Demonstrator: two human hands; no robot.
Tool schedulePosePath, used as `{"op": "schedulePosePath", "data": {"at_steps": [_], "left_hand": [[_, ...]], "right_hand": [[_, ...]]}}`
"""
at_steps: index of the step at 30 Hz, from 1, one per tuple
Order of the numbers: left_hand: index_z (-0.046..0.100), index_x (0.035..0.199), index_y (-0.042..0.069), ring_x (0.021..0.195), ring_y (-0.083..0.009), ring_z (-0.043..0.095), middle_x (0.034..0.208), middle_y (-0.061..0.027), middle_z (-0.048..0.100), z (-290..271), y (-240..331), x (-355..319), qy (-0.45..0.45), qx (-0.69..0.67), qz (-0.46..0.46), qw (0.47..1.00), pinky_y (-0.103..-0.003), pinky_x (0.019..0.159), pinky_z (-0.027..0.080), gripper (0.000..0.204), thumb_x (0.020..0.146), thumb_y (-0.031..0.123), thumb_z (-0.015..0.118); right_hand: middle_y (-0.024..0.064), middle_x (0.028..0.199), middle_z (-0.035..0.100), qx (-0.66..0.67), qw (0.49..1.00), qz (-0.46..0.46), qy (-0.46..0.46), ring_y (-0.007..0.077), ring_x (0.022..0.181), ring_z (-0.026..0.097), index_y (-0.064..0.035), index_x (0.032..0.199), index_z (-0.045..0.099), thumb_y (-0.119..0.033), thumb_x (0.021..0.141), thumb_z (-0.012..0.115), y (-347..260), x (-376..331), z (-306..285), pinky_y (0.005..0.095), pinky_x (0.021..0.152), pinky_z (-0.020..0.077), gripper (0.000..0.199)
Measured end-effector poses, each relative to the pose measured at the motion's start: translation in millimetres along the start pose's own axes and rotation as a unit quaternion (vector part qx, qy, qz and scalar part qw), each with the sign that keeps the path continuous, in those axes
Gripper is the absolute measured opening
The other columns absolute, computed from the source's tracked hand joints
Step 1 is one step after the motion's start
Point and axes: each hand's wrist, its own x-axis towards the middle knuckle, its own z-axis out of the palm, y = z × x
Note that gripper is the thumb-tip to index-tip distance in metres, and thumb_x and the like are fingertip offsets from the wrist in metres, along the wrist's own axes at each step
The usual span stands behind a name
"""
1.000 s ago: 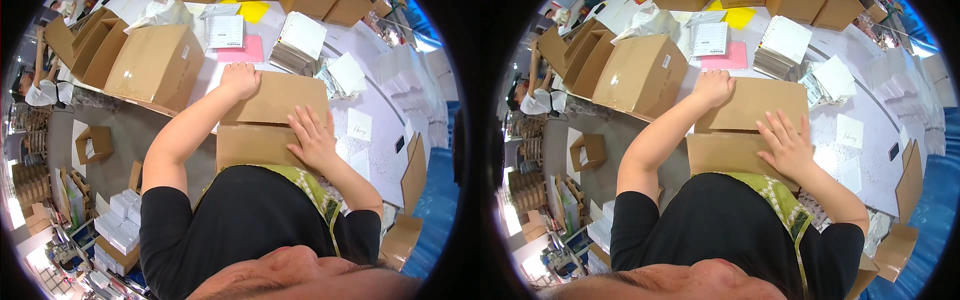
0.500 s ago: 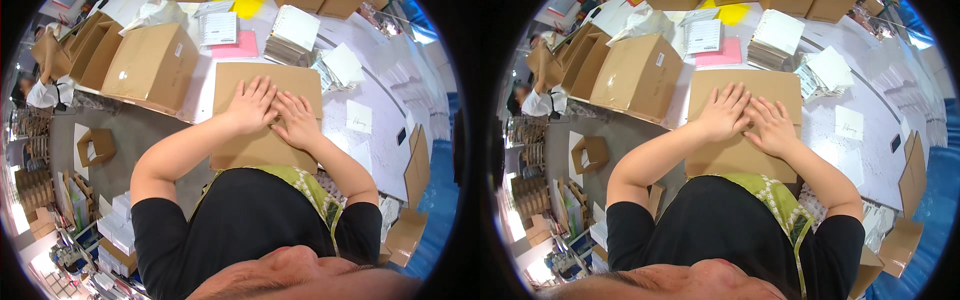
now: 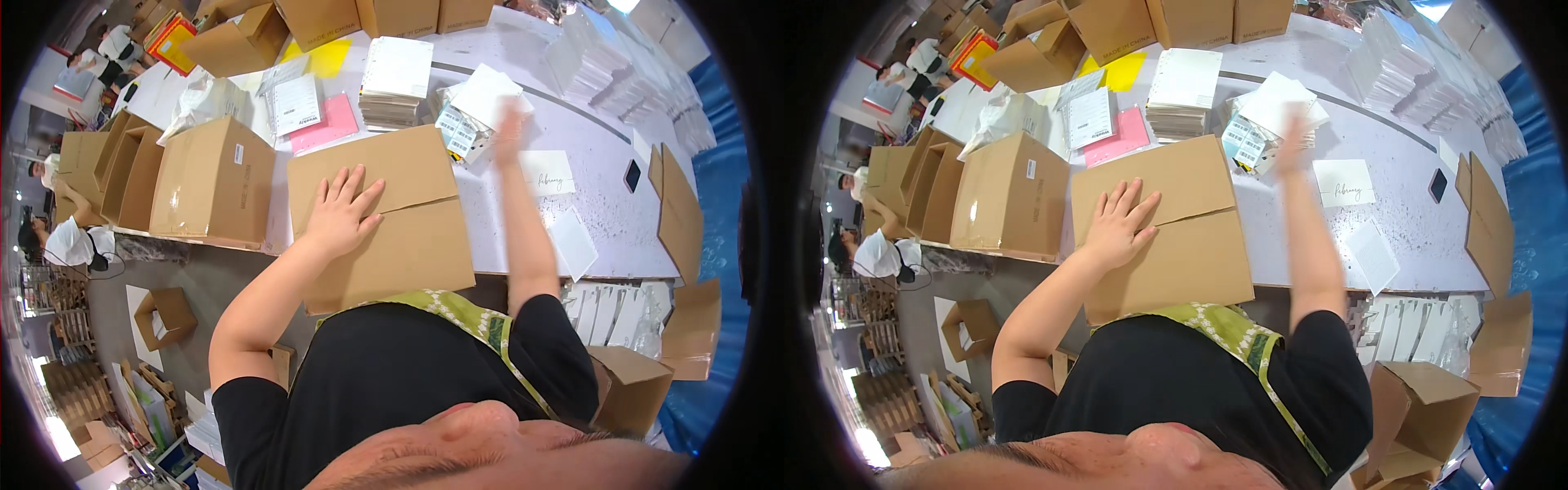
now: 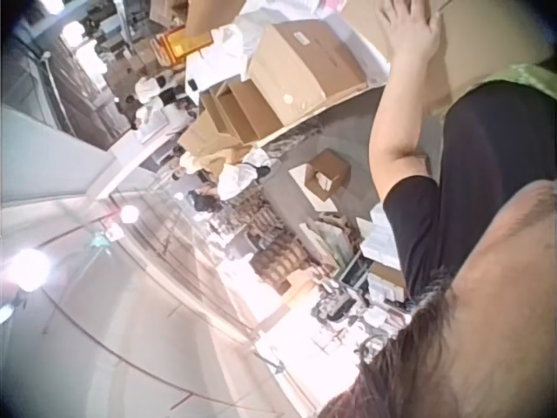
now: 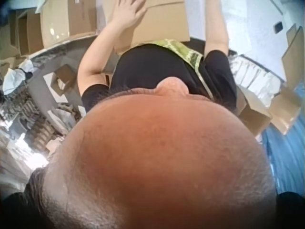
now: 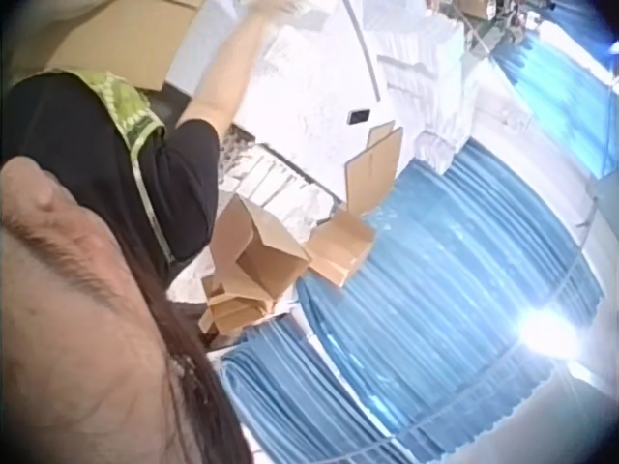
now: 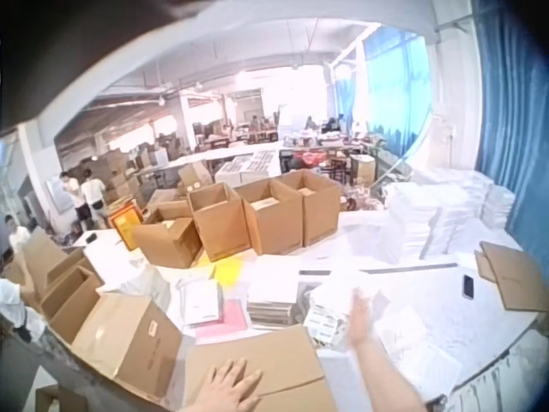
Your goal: The person repeatedly picks up stacks of white notebooks from a wooden pallet and places them into a large cardboard box on a table. After filling the box with several stacks, the person folds the flaps of the box to close it.
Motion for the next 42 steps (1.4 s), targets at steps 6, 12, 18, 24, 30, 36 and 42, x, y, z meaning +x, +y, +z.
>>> {"op": "schedulePosePath", "data": {"at_steps": [6,12,18,24,30,36,42], "left_hand": [[0.038,0.15,0.029,0.147,-0.0357,0.02,0.16,-0.0125,0.024,-5,3,-1,-0.016,0.003,-0.016,1.0,-0.056,0.118,0.014,0.059,0.096,0.048,0.05],[0.039,0.149,0.028,0.146,-0.0369,0.023,0.159,-0.0134,0.025,-4,4,2,-0.004,0.003,-0.009,1.0,-0.057,0.117,0.016,0.06,0.094,0.046,0.054],[0.041,0.148,0.026,0.144,-0.0398,0.025,0.158,-0.016,0.027,-10,8,1,0.011,0.003,-0.008,1.0,-0.059,0.115,0.017,0.063,0.09,0.045,0.058],[0.043,0.146,0.025,0.144,-0.0388,0.025,0.158,-0.0156,0.027,-8,8,-5,0.016,-0.007,0.003,1.0,-0.06,0.115,0.017,0.064,0.089,0.048,0.059],[0.045,0.145,0.02,0.144,-0.0409,0.024,0.156,-0.0186,0.028,-14,5,2,-0.019,-0.015,0.046,0.999,-0.061,0.115,0.017,0.068,0.086,0.048,0.062],[0.036,0.15,0.017,0.145,-0.0454,0.019,0.156,-0.0262,0.024,-7,19,58,-0.012,-0.067,0.149,0.987,-0.064,0.114,0.014,0.082,0.083,0.058,0.06],[0.032,0.151,0.013,0.139,-0.046,0.033,0.149,-0.03,0.034,-24,46,123,-0.078,-0.2,0.018,0.977,-0.062,0.111,0.024,0.076,0.09,0.056,0.051]], "right_hand": [[0.0073,0.166,0.006,0.059,0.964,0.2,-0.165,0.0216,0.152,0.005,-0.0103,0.158,0.006,-0.071,0.096,0.014,26,1,98,0.0482,0.119,0.0017,0.087],[0.0148,0.113,0.067,-0.145,0.921,0.071,-0.355,0.0205,0.111,0.062,0.0006,0.114,0.064,-0.056,0.104,0.021,61,3,128,0.0301,0.097,0.0459,0.071],[0.0156,0.098,0.07,0.151,0.871,0.357,-0.303,0.0212,0.091,0.066,0.0024,0.093,0.066,-0.061,0.102,0.023,46,-2,140,0.0336,0.088,0.0517,0.077],[0.0134,0.083,0.07,0.011,0.912,0.326,-0.25,0.0193,0.077,0.065,0.0027,0.082,0.069,-0.063,0.099,0.032,39,-10,145,0.032,0.078,0.0513,0.078],[0.0125,0.073,0.069,-0.021,0.937,0.301,-0.177,0.0192,0.069,0.064,0.0039,0.076,0.072,-0.057,0.099,0.04,27,-26,137,0.0324,0.074,0.0509,0.073],[0.0113,0.076,0.07,0.022,0.942,0.295,-0.156,0.0179,0.072,0.064,0.0001,0.076,0.071,-0.055,0.101,0.039,36,-34,131,0.0322,0.074,0.0508,0.069],[0.0097,0.078,0.067,0.019,0.955,0.222,-0.195,0.0166,0.075,0.06,-0.0026,0.08,0.065,-0.048,0.105,0.031,94,-24,84,0.0315,0.079,0.0483,0.062]]}}
